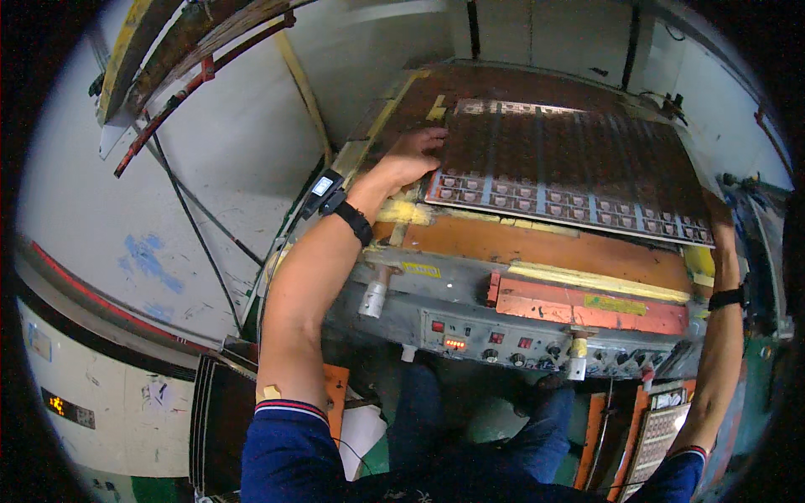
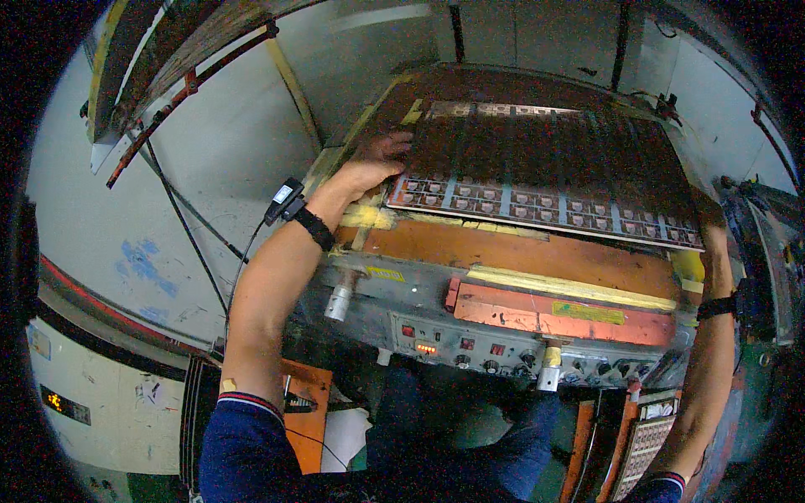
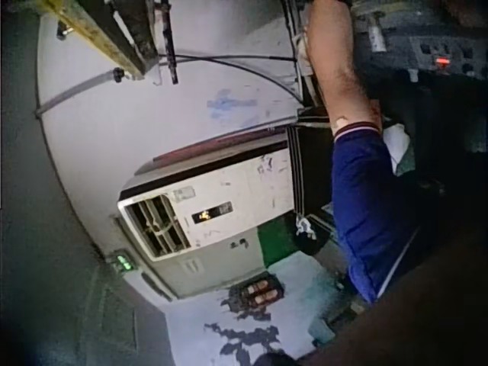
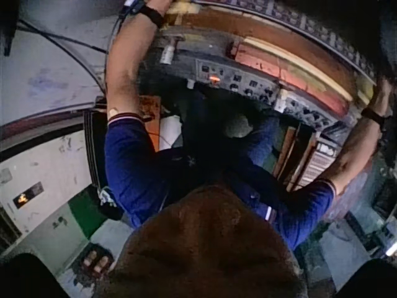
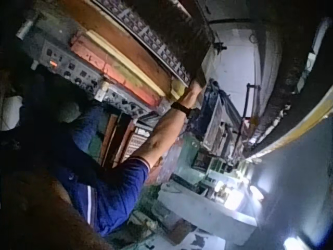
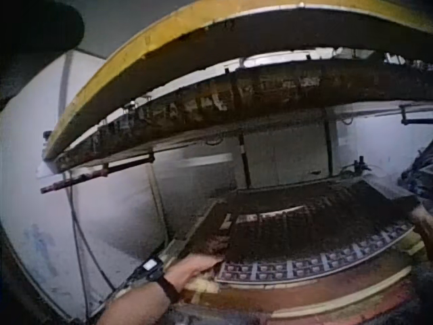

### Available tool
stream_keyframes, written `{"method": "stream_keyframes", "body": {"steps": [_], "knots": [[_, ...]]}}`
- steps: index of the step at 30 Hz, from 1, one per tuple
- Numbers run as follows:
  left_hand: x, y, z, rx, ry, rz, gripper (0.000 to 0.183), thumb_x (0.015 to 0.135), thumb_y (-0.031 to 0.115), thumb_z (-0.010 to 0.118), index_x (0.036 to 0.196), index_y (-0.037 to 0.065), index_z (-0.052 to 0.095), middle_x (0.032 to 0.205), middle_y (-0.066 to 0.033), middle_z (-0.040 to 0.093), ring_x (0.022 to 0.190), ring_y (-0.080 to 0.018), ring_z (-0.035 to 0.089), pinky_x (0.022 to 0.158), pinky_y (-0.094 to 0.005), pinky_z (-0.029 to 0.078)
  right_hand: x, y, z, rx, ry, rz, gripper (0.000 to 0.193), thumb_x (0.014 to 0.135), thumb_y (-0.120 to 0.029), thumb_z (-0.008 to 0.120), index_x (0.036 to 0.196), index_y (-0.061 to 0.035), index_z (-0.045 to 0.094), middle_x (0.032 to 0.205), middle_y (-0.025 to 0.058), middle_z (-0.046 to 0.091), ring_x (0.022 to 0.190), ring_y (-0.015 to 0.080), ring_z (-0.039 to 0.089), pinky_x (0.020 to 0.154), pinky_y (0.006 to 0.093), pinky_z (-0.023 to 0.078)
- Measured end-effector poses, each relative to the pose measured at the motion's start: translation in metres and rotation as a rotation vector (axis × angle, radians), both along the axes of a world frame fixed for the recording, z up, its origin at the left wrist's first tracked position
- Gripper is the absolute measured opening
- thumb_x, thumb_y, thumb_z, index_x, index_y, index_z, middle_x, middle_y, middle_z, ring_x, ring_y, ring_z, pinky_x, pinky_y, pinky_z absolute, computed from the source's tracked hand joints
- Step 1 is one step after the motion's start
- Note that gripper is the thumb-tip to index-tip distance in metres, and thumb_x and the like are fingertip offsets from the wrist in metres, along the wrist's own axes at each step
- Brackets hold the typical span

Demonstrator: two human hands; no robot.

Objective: Operates an industrial printing press by loading panels and inspecting printed output sheets.

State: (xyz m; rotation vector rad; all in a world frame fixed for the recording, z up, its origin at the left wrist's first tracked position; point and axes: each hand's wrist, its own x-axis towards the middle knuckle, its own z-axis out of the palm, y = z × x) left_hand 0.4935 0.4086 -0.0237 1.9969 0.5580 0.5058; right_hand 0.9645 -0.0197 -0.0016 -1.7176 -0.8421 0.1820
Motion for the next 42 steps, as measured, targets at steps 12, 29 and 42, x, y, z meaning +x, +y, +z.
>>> {"method": "stream_keyframes", "body": {"steps": [12,29,42], "knots": [[-0.008,0.02,-0.008,-0.027,0.005,0.049,0.063,0.075,-0.002,0.061,0.136,0.004,0.042,0.134,-0.0192,0.049,0.119,-0.0268,0.051,0.089,-0.0323,0.047,0.021,0.017,-0.019,-0.08,-0.059,0.028,0.036,0.092,-0.025,0.052,0.115,0.0005,0.062,0.112,0.0071,0.064,0.097,0.0145,0.057,0.086,0.0295,0.044],[-0.012,0.018,-0.002,0.059,-0.003,0.018,0.064,0.074,-0.002,0.065,0.134,0.001,0.043,0.127,-0.0216,0.053,0.119,-0.0271,0.051,0.094,-0.0342,0.046,0.03,0.014,-0.024,-0.126,-0.092,0.014,0.034,0.092,-0.024,0.051,0.113,0.0001,0.063,0.109,0.007,0.064,0.096,0.0151,0.057,0.086,0.0299,0.043],[-0.011,0.025,-0.013,0.114,-0.032,0.02,0.064,0.074,0.0,0.064,0.135,0.002,0.042,0.127,-0.0205,0.054,0.119,-0.0268,0.051,0.093,-0.0338,0.045,0.038,0.022,-0.028,-0.133,-0.095,0.022,0.033,0.092,-0.023,0.051,0.111,-0.0002,0.063,0.107,0.0069,0.064,0.095,0.0155,0.057,0.086,0.0303,0.043]]}}
